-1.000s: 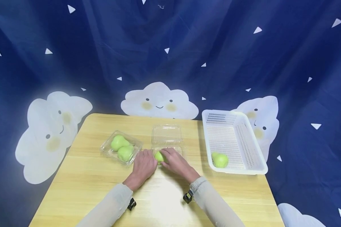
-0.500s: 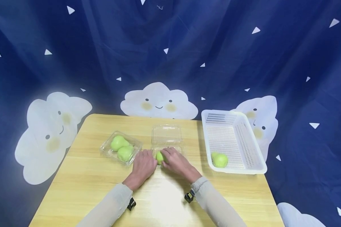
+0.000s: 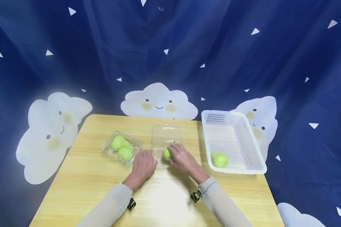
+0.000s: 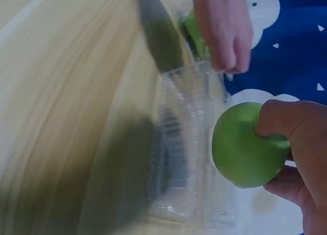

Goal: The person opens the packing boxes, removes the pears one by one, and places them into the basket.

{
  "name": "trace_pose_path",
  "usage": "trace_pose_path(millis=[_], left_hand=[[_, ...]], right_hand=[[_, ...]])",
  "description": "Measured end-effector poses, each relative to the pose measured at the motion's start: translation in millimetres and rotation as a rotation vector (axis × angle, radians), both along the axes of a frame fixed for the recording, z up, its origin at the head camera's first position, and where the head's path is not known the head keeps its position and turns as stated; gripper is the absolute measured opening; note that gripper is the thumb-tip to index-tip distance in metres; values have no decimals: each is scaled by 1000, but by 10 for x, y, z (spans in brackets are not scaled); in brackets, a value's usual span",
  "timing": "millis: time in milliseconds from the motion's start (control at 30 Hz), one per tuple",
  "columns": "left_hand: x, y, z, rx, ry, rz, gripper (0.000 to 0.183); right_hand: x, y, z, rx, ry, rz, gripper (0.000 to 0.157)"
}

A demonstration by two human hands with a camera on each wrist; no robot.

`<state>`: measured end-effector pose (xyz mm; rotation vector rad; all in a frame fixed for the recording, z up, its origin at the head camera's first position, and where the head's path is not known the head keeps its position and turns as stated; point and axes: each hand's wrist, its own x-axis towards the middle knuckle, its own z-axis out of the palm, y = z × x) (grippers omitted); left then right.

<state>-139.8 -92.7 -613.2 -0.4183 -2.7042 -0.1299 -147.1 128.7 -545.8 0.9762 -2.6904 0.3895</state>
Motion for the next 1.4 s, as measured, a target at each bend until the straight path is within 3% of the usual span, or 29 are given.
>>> trace_pose_path(millis=[233, 500, 667, 933, 1233, 1400], left_hand=[[-4, 1, 19, 7, -68, 8, 23], [-8, 4, -7, 26, -33, 4, 23], [2, 4, -2, 24, -16, 2, 24], [-6, 6, 12, 0, 72, -7, 24], [0, -8, 30, -25, 17, -4, 22], [13, -3, 52, 4, 36, -4, 22]], right_hand=[[-4, 107, 150, -46, 64, -16, 58], [5, 327, 312, -115, 108, -50, 58], [-15, 451, 377, -100, 127, -57, 59], [-10, 608, 474, -94, 226, -37, 59], [13, 868, 536, -140, 239, -107, 57], [24, 1078, 551, -165, 274, -152, 56]])
